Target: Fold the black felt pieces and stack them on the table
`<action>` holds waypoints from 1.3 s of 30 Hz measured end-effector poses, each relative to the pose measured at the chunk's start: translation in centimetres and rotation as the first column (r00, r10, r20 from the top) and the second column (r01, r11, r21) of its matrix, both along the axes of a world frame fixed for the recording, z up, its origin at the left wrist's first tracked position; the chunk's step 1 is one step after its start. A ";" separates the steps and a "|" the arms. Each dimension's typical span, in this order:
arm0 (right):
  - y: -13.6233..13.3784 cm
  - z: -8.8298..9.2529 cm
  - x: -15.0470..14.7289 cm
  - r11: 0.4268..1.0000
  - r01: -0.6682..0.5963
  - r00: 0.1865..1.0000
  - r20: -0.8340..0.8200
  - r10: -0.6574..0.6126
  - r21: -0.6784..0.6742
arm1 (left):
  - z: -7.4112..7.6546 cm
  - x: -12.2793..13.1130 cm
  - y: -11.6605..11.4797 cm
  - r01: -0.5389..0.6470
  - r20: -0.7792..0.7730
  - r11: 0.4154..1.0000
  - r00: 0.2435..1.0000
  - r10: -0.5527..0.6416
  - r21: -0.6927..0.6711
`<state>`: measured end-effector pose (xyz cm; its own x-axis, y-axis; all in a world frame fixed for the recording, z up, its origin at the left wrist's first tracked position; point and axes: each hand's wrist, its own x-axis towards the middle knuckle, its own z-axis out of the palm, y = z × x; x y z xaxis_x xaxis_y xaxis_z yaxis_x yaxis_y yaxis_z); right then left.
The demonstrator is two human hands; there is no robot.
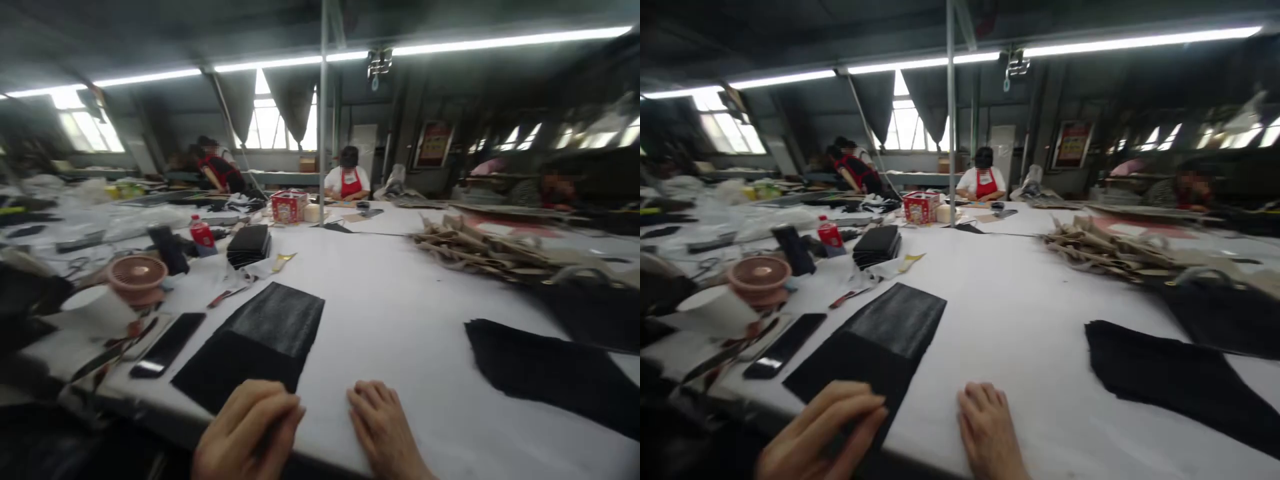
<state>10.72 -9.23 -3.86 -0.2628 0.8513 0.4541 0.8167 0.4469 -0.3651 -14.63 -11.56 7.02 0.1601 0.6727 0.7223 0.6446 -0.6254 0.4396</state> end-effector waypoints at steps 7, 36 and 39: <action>5.0 -0.2 -5.5 0.996 -0.080 0.996 0.031 0.081 -0.024 | -4.0 -2.3 7.3 -0.334 -0.454 0.843 0.882 0.123 -0.421; 7.3 0.6 -9.6 0.909 -0.392 0.894 -0.175 0.413 0.143 | -6.0 -5.4 13.3 -0.049 -0.187 0.679 0.974 -0.131 -0.732; 7.2 0.6 -9.6 0.905 -0.392 0.893 -0.167 0.417 0.163 | -5.8 -5.6 13.8 -0.012 -0.169 0.650 0.969 -0.180 -0.760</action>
<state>1.17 -2.04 -3.25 -0.4686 0.6250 0.6244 0.4744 0.7742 -0.4189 -20.26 2.21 1.21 0.3251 0.9418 -0.0850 0.7403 -0.1975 0.6427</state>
